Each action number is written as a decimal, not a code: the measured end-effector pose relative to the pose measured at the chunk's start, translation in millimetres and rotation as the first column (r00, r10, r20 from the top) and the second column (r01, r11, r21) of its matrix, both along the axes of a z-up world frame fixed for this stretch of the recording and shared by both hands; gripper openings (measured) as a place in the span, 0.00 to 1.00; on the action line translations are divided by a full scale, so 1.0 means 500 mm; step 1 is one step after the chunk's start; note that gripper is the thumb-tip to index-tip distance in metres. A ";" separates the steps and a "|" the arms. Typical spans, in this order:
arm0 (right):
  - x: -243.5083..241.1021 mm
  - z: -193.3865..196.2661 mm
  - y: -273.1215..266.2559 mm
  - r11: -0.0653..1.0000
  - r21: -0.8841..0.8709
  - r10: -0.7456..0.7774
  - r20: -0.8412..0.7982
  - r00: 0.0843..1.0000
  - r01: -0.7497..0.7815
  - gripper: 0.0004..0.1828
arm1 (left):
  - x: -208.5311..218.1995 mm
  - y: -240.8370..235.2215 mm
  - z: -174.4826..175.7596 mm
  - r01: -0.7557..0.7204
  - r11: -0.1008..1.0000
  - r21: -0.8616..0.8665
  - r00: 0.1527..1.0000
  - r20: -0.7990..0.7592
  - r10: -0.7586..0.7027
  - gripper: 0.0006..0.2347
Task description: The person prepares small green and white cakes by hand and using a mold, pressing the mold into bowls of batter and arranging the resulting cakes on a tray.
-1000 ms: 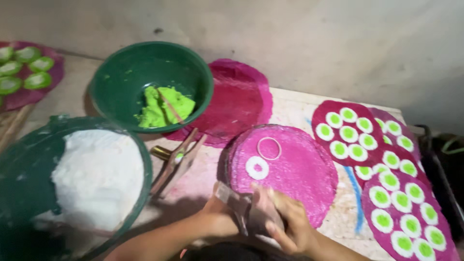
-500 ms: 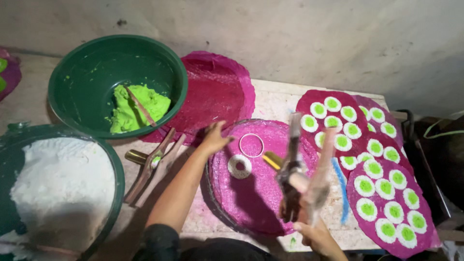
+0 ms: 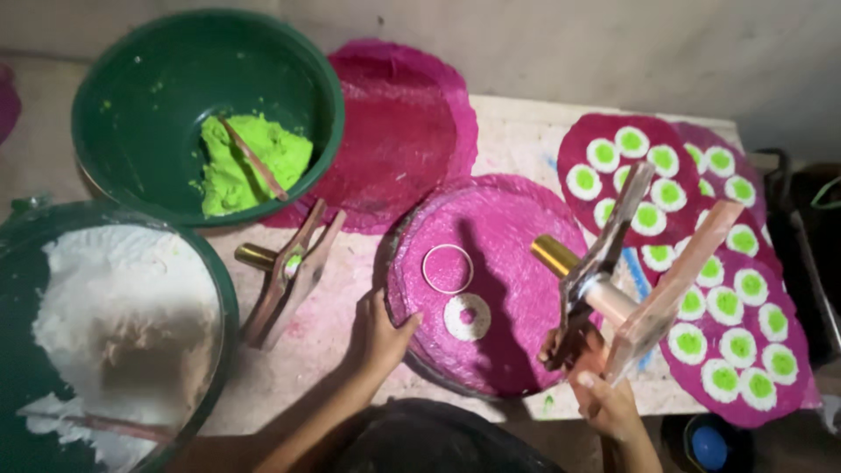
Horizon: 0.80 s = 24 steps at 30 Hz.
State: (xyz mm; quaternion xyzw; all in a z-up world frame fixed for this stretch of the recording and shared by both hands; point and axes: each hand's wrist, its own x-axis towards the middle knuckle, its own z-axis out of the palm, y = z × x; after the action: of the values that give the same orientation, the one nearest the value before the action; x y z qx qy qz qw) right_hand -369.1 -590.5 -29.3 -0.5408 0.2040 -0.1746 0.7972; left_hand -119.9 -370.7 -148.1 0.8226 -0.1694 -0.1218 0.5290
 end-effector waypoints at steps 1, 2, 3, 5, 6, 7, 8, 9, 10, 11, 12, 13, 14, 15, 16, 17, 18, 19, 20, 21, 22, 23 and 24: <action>0.006 0.005 0.002 1.000 -0.002 0.011 -0.001 1.000 -0.011 0.51 | -0.014 0.002 0.015 -0.027 0.999 -0.025 0.998 0.062 0.028 0.39; 0.012 0.010 0.003 1.000 0.004 0.011 -0.007 1.000 -0.011 0.51 | -0.023 0.004 0.031 -0.037 0.999 0.004 0.993 0.114 0.036 0.41; 0.019 0.014 0.002 1.000 0.004 0.018 0.000 1.000 -0.018 0.51 | -0.028 0.005 0.047 -0.049 0.998 0.030 0.985 0.168 0.043 0.44; 0.025 0.022 0.010 0.998 0.002 0.063 0.017 0.998 -0.063 0.50 | -0.026 0.009 0.078 0.011 0.994 0.109 0.962 0.270 -0.040 0.43; 0.028 0.024 0.014 0.996 0.003 0.088 0.032 0.996 -0.089 0.50 | -0.019 0.010 0.091 0.080 0.983 0.165 0.941 0.312 -0.129 0.41; 0.028 0.026 0.017 0.996 -0.004 0.089 0.017 0.996 -0.089 0.50 | -0.012 0.007 0.102 0.144 0.964 0.222 0.913 0.345 -0.216 0.39; 0.027 0.025 0.020 0.996 -0.011 0.089 0.002 0.996 -0.089 0.50 | -0.001 -0.002 0.108 0.226 0.934 0.275 0.888 0.337 -0.314 0.35; 0.024 0.022 0.024 0.996 -0.016 0.092 -0.015 0.996 -0.093 0.50 | 0.011 -0.012 0.111 0.303 0.895 0.328 0.855 0.320 -0.407 0.31; 0.019 0.017 0.026 0.995 -0.027 0.096 -0.036 0.995 -0.097 0.51 | 0.016 -0.017 0.113 0.376 0.846 0.379 0.816 0.298 -0.496 0.27; 0.015 0.010 0.026 0.995 -0.036 0.096 -0.053 0.994 -0.098 0.51 | 0.020 -0.019 0.114 0.385 0.830 0.403 0.798 0.306 -0.519 0.25; 0.010 0.002 0.022 0.993 -0.043 0.103 -0.075 0.992 -0.107 0.51 | 0.025 -0.023 0.113 0.393 0.814 0.427 0.781 0.313 -0.541 0.23; 0.003 -0.008 0.016 0.992 -0.048 0.111 -0.099 0.989 -0.116 0.51 | 0.027 -0.026 0.112 0.402 0.798 0.449 0.760 0.322 -0.564 0.21; -0.002 -0.019 0.005 0.990 -0.055 0.120 -0.123 0.985 -0.128 0.51 | 0.028 -0.027 0.112 0.406 0.801 0.440 0.754 0.335 -0.565 0.22; -0.010 -0.029 -0.006 0.988 -0.060 0.131 -0.148 0.980 -0.141 0.52 | 0.029 -0.032 0.113 0.412 0.803 0.430 0.747 0.346 -0.568 0.22; -0.016 -0.039 -0.019 0.984 -0.068 0.147 -0.192 0.970 -0.163 0.52 | 0.030 -0.035 0.116 0.418 0.805 0.421 0.740 0.356 -0.570 0.23; -0.020 -0.049 -0.030 0.978 -0.077 0.168 -0.247 0.954 -0.192 0.52 | 0.035 -0.037 0.120 0.421 0.840 0.343 0.763 0.366 -0.532 0.26; -0.021 -0.056 -0.042 0.970 -0.092 0.188 -0.306 0.933 -0.226 0.53 | 0.047 -0.043 0.127 0.420 0.869 0.262 0.787 0.372 -0.493 0.30; -0.018 -0.061 -0.051 0.957 -0.074 0.234 -0.373 0.898 -0.280 0.53 | 0.062 -0.051 0.137 0.413 0.893 0.180 0.811 0.373 -0.451 0.35; -0.011 -0.063 -0.057 0.940 -0.037 0.290 -0.434 0.853 -0.339 0.53 | 0.085 -0.073 0.148 0.487 0.829 -0.273 0.871 0.079 -0.486 0.35; 0.000 -0.061 -0.058 0.923 0.055 0.360 -0.478 0.801 -0.382 0.54 | 0.115 -0.103 0.160 0.334 0.658 -0.674 0.783 -0.190 -0.592 0.35; 0.014 -0.054 -0.054 0.865 0.157 0.497 -0.389 0.776 -0.476 0.53 | 0.138 -0.125 0.175 0.001 0.430 -0.903 0.576 -0.351 -0.738 0.36; 0.032 -0.042 -0.051 0.786 0.244 0.618 -0.285 0.733 -0.568 0.55 | 0.155 -0.134 0.189 -0.036 0.315 -0.949 0.489 -0.291 -0.822 0.36; 0.051 -0.026 -0.045 0.687 0.316 0.720 -0.170 0.673 -0.655 0.60 | 0.167 -0.133 0.203 -0.086 0.197 -0.977 0.400 -0.215 -0.891 0.37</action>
State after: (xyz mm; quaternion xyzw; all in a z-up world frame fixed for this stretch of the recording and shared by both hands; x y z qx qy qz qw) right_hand -343.6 -613.1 -42.0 -0.5009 0.1131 0.2435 0.8228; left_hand -36.5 -437.2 -46.5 0.1222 -0.1999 -0.5194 0.8217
